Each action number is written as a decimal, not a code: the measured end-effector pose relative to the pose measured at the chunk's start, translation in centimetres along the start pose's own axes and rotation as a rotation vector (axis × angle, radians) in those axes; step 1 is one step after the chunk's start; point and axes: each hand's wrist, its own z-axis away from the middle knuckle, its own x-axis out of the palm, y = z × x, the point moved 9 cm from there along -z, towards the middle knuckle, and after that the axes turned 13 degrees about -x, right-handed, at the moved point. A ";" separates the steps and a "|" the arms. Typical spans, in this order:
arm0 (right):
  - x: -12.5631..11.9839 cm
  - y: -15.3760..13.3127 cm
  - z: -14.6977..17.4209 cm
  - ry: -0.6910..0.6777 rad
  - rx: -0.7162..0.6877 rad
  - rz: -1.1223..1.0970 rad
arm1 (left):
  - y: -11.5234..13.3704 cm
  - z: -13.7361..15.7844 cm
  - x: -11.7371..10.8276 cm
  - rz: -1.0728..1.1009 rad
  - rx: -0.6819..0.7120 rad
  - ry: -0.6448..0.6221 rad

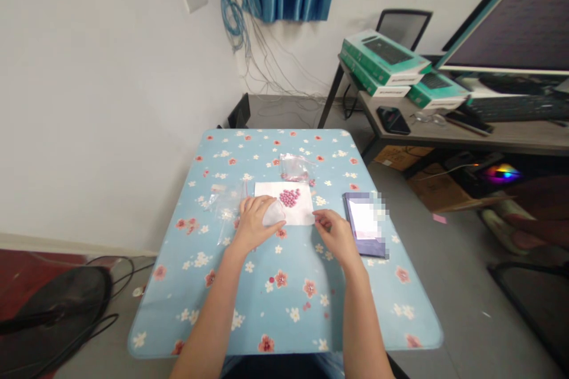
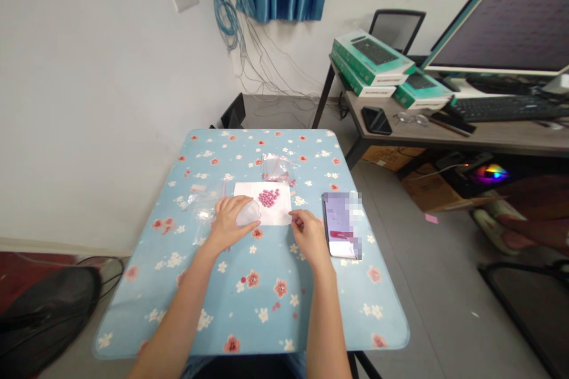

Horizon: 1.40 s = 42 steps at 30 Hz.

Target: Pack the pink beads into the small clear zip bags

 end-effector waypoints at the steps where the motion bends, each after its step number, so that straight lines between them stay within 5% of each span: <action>1: -0.1 -0.3 -0.3 0.022 0.004 -0.024 | 0.0 0.0 0.0 -0.001 -0.001 0.000; 9: 2.4 -3.5 -4.3 0.040 -0.048 -0.357 | 0.0 -0.1 0.0 -0.006 -0.008 -0.009; 17: 5.9 -3.3 -5.0 0.009 -0.044 -0.452 | 0.1 -0.2 0.1 -0.020 -0.030 -0.035; 24: 2.6 -1.3 -4.5 0.177 -0.067 -0.100 | -0.1 -0.2 0.0 -0.022 -0.032 -0.026; 28: 2.5 -0.9 -4.5 0.135 -0.099 0.059 | 0.0 -0.1 0.0 -0.023 -0.032 -0.024; 42: 3.6 -0.9 -5.0 0.072 -0.123 0.141 | -0.3 -0.1 0.2 -0.021 -0.036 -0.032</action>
